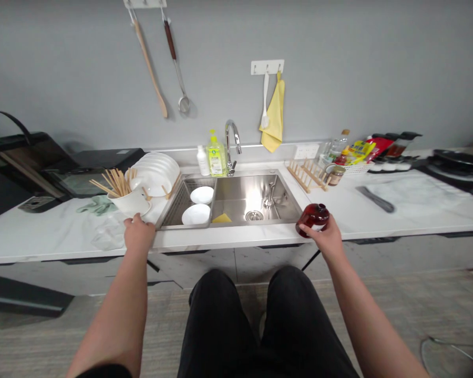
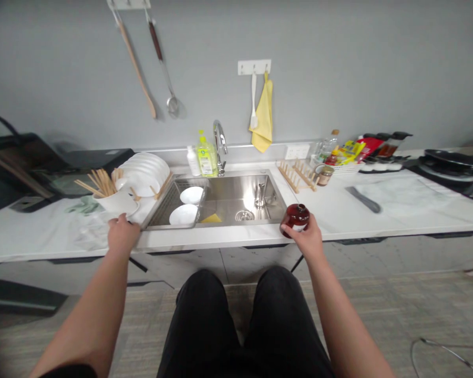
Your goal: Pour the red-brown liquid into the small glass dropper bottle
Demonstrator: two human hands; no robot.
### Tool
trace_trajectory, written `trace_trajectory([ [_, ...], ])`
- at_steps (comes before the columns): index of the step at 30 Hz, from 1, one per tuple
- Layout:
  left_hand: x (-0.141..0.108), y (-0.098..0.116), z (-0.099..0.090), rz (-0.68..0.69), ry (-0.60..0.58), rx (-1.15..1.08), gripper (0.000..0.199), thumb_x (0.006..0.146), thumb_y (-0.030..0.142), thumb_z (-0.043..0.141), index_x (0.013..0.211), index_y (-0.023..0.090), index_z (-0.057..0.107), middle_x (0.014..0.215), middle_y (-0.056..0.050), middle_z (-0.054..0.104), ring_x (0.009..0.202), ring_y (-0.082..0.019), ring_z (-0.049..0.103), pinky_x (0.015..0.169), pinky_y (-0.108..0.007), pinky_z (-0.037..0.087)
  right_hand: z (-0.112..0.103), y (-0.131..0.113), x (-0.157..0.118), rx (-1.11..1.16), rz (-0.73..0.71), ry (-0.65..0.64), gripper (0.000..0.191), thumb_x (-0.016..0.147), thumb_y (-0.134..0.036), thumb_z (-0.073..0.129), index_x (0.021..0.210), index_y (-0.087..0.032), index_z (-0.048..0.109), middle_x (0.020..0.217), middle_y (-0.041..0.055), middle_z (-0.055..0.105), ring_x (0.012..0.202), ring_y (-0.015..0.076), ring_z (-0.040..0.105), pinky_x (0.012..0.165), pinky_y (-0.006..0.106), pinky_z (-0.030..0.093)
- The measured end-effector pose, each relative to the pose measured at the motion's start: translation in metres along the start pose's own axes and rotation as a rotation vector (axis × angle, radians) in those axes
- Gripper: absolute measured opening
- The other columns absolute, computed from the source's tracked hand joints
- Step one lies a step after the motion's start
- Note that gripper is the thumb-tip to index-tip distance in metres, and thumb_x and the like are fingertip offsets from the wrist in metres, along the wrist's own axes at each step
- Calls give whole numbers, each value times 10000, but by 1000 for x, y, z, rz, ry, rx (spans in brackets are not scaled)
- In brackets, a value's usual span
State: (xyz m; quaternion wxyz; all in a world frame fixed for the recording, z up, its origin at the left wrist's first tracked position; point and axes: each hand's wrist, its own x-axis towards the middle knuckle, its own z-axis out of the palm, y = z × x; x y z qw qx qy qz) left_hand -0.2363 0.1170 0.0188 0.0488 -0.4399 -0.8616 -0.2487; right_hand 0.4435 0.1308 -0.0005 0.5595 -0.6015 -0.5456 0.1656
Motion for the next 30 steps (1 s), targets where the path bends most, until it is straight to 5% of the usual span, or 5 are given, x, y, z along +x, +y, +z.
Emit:
trace_trajectory([
  [12,-24,32,-22,22,24,-137,228,1001,318,685,1123,131,732,900,-54,628,950,-276,634,993,-416,519,15,-41,-52,100,-60,-221,878,691,-627,1040,1388,-206,713,1233,147,840,1118,385,803,1081,578,629],
  [16,-108,95,-27,-30,33,-940,368,832,418,899,1048,177,724,908,-34,742,876,-221,701,900,-359,580,21,-58,-75,146,-72,-281,901,689,-571,1052,1433,-211,692,1280,153,836,1179,396,802,1130,597,617],
  [19,-193,152,-36,60,-151,-1409,478,774,405,992,1153,205,781,1062,-55,815,965,-205,752,938,-344,608,26,-77,-98,184,-104,-344,868,712,-497,1040,1451,-214,683,1329,148,828,1229,388,798,1169,582,604],
  [23,-271,210,-54,156,-397,-1627,359,811,365,1025,1086,223,842,1074,-58,836,943,-184,783,930,-325,633,29,-102,-132,216,-118,-434,860,697,-414,1047,1451,-221,682,1368,148,823,1246,389,802,1136,548,625],
  [30,-316,239,-66,161,-443,-1771,343,803,295,1039,911,202,727,1050,-52,844,1000,-214,851,948,-346,677,23,-125,-173,260,-161,-541,834,691,-280,1026,1456,-269,695,1395,113,821,1241,365,811,1098,503,639],
])
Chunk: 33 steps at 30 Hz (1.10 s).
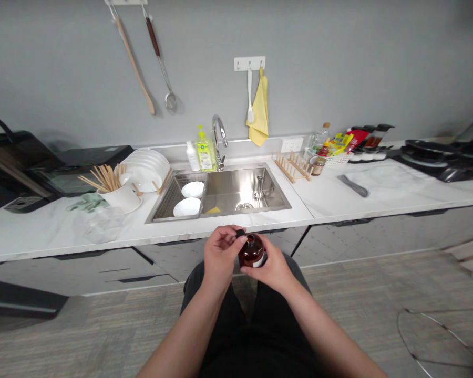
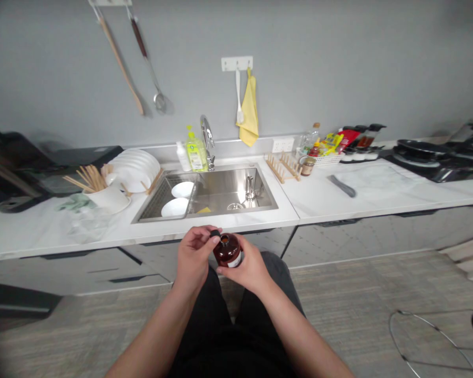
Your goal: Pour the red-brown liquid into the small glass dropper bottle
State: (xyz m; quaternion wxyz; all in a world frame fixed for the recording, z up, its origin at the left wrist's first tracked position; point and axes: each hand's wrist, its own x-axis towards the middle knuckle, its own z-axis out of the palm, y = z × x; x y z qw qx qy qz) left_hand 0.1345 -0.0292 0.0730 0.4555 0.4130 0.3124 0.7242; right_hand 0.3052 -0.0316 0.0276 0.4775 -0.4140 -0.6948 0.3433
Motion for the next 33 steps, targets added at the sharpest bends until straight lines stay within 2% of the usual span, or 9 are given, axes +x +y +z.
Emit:
trace_trajectory([
  [6,-21,-3,-5,8,-122,166,238,870,299,979,979,204,790,1094,-106,876,1107,-277,867,1038,-425,684,1,-3,-18,-43,-5,-6,847,675,-304,1040,1454,-280,708,1347,90,839,1164,346,834,1066,488,653],
  [10,-26,1,-11,194,-211,341,136,909,255,928,965,207,814,1115,-126,877,1094,-285,869,1024,-444,691,1,-6,-24,-57,-18,25,842,667,-360,1063,1434,-289,724,1310,74,850,1124,335,842,1011,457,666],
  [14,-28,9,-14,396,-229,530,90,942,209,885,970,221,800,1098,-106,873,1039,-267,863,962,-439,695,1,-11,-28,-74,-20,46,790,665,-354,1053,1389,-282,745,1282,76,856,1114,342,844,988,456,666],
  [18,-34,16,-15,481,-266,658,86,986,165,793,1039,232,806,1164,-108,852,1093,-264,839,1000,-457,679,0,-20,-31,-99,-21,59,751,677,-301,1003,1384,-278,750,1293,84,855,1135,353,844,1000,469,661],
  [22,-38,17,-13,419,-249,600,93,954,207,839,1040,238,822,1164,-116,813,1080,-281,830,990,-464,681,0,-26,-34,-120,-25,75,753,682,-308,990,1393,-278,747,1307,97,852,1151,366,844,1010,483,663],
  [25,-40,19,-13,311,-220,526,106,925,272,910,989,244,830,1122,-116,837,1058,-291,835,1001,-458,672,-2,-26,-36,-121,-27,63,790,666,-346,1025,1401,-277,744,1320,109,851,1164,381,842,1016,499,666],
  [27,-40,24,-15,199,-277,450,137,994,334,856,1105,254,854,1176,-130,861,1145,-313,835,1076,-480,655,-3,-26,-37,-107,-35,38,824,657,-359,1047,1417,-284,737,1336,109,848,1176,384,839,1022,505,666],
  [30,-40,32,-20,60,-419,345,315,1090,447,727,1307,256,853,1287,-149,861,1324,-354,792,1195,-521,604,-4,-28,-38,-95,-57,0,839,644,-338,1060,1418,-293,739,1338,102,849,1181,384,835,1037,511,665],
  [33,-36,33,-25,40,-489,337,415,1006,473,844,1362,259,837,1372,-163,831,1359,-369,772,1215,-510,591,-3,-33,-39,-74,-60,-23,815,633,-309,1064,1388,-288,757,1304,98,858,1145,380,845,1019,504,675],
])
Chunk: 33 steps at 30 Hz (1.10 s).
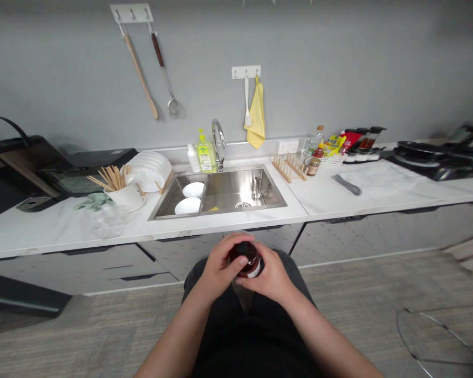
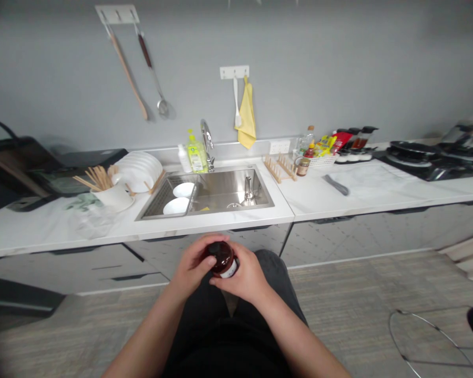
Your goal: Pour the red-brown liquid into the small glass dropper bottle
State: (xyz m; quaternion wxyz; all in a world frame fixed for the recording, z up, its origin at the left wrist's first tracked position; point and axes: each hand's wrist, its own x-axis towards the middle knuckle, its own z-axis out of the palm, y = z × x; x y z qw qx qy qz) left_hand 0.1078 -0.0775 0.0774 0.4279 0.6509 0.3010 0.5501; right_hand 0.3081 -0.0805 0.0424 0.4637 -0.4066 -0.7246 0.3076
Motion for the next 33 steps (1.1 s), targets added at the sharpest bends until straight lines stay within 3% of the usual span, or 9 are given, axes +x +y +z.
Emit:
trace_trajectory([
  [2,2,-5,-3,-15,20,-65,499,947,431,918,1399,257,797,1366,-166,827,1318,-357,793,1188,-501,609,0,-3,0,26,-8,-6,835,630,-300,1069,1405,-286,759,1330,101,856,1171,386,844,1044,506,673],
  [6,4,-12,-4,-37,159,-266,407,1033,474,816,1350,224,769,1261,-155,847,1221,-332,832,1138,-509,634,-1,-5,1,67,-20,-5,842,639,-301,1071,1420,-286,758,1378,106,846,1232,397,832,1087,518,663],
  [11,3,-7,-2,-22,84,-158,542,945,463,926,1401,224,755,1319,-169,833,1273,-319,802,1163,-457,614,-3,-4,0,54,-20,31,872,649,-314,1067,1455,-275,737,1402,126,837,1247,405,827,1107,542,658],
  [15,6,-4,-4,-75,169,-236,391,1040,484,808,1330,226,762,1232,-140,840,1161,-302,843,1071,-452,658,-4,-3,-1,43,-47,22,867,646,-326,1071,1445,-281,738,1393,126,839,1252,408,825,1124,552,653],
  [20,3,0,5,-32,226,-87,436,835,399,1017,1166,213,802,1153,-134,849,1145,-305,842,1026,-401,678,-1,-2,-2,-16,-50,48,895,633,-330,1081,1458,-300,735,1392,125,835,1231,405,828,1110,550,661],
  [23,-1,1,10,-40,310,-97,352,830,381,1018,1045,208,801,1044,-116,867,1094,-314,866,998,-419,700,-4,-1,1,31,-68,-3,932,623,-347,1095,1483,-298,739,1427,128,828,1268,412,819,1132,551,653],
  [28,-4,-5,7,-68,274,-74,322,826,393,1021,1029,202,860,1021,-132,894,1066,-339,886,993,-451,724,-13,4,4,184,-107,-133,908,650,-409,1101,1481,-292,754,1437,104,835,1294,395,817,1155,522,638],
  [33,-5,-8,8,-80,224,44,292,935,376,928,1191,238,905,1213,-139,894,1200,-338,859,1127,-494,684,-7,7,0,116,-59,-38,899,636,-342,1091,1468,-288,754,1427,118,831,1285,403,814,1136,532,646],
])
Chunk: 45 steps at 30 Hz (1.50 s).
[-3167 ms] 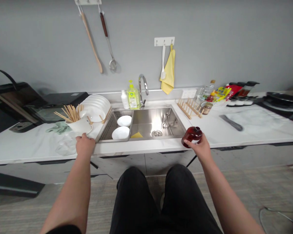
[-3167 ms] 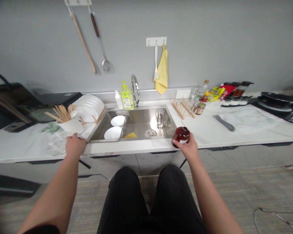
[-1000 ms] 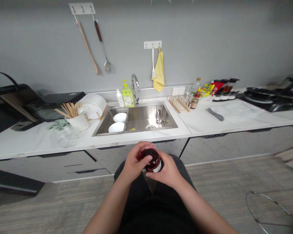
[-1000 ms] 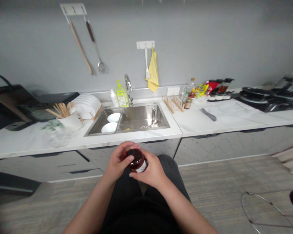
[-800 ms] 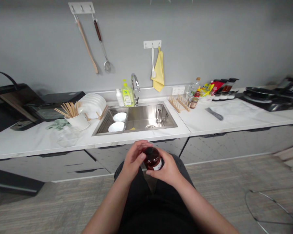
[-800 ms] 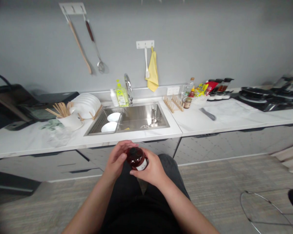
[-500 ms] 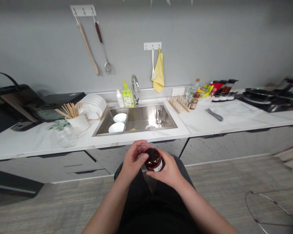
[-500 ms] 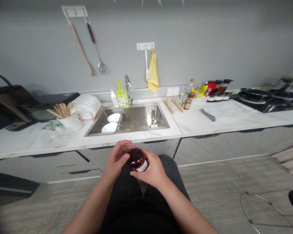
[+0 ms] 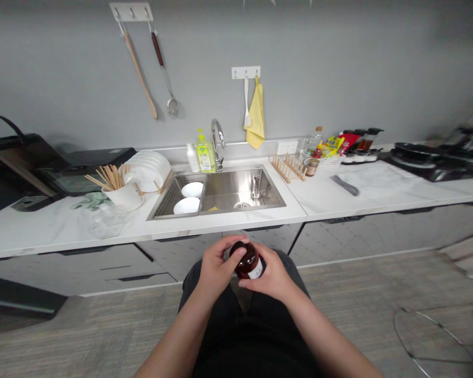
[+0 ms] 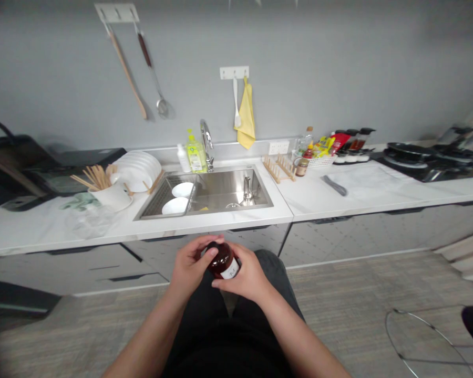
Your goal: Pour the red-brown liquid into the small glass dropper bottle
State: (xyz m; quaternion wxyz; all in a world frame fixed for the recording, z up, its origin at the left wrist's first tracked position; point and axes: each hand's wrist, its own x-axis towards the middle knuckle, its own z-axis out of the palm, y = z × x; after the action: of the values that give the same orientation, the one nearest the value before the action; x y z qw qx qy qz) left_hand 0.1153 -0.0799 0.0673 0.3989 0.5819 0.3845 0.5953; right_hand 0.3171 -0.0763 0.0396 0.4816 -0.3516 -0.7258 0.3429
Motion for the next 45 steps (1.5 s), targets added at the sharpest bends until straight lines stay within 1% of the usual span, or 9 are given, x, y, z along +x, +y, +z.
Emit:
trace_trajectory([
  [10,6,-6,-13,-2,-149,2,306,1031,432,822,1280,274,901,1320,-144,870,1333,-362,807,1220,-554,618,1,9,5,94,10,-41,850,642,-445,1095,1414,-277,781,1324,98,860,1173,378,838,1058,499,669],
  [15,2,-12,-15,30,-134,143,802,810,300,1003,1565,291,734,1594,-168,726,1467,-390,711,1291,-580,549,10,11,6,-11,53,71,787,703,-324,1027,1446,-297,771,1349,94,853,1197,383,838,1073,507,667],
  [20,3,-22,-19,-62,-45,205,771,723,221,1030,1457,268,800,1428,-159,816,1261,-372,815,1120,-547,675,19,19,17,-70,63,64,798,723,-329,1007,1479,-294,753,1380,113,846,1238,402,830,1116,540,659],
  [24,10,-33,-37,-111,58,187,755,666,248,1062,1387,242,837,1371,-165,839,1220,-368,830,924,-435,741,24,37,35,-108,19,-81,1031,705,-450,1091,1623,-281,652,1587,162,743,1458,438,722,1249,600,578],
  [28,30,-38,-90,-181,291,224,818,680,390,1067,1430,198,804,1365,-173,838,1075,-324,860,928,-443,746,9,67,69,-196,-36,-99,851,993,-485,882,1741,-314,512,1665,151,676,1464,368,710,1245,571,568],
  [32,61,-27,-166,-191,604,549,899,725,480,1022,1526,177,745,1335,-162,843,1085,-329,848,984,-492,731,-21,114,118,-417,-64,146,379,1056,-388,726,1402,-238,766,1192,120,817,1059,313,777,1000,472,623],
  [35,84,-19,-224,-167,800,843,917,738,514,1005,1545,170,739,1370,-171,834,1237,-390,811,1102,-538,678,-36,147,151,-586,-34,170,291,1012,-347,695,1233,-198,810,996,95,782,914,297,737,893,422,582],
  [40,111,-27,-304,-244,904,1170,878,829,549,933,1570,138,702,1418,-214,811,1328,-451,768,1212,-615,569,-36,175,175,-684,146,229,317,981,-405,684,1168,-196,831,863,66,745,785,266,678,742,359,463],
  [45,128,-45,-339,-290,899,1248,775,840,492,926,1480,118,700,1399,-219,794,1283,-454,764,1111,-593,595,-35,180,175,-711,230,202,334,993,-483,670,1101,-226,853,762,38,712,692,234,619,662,339,344],
])
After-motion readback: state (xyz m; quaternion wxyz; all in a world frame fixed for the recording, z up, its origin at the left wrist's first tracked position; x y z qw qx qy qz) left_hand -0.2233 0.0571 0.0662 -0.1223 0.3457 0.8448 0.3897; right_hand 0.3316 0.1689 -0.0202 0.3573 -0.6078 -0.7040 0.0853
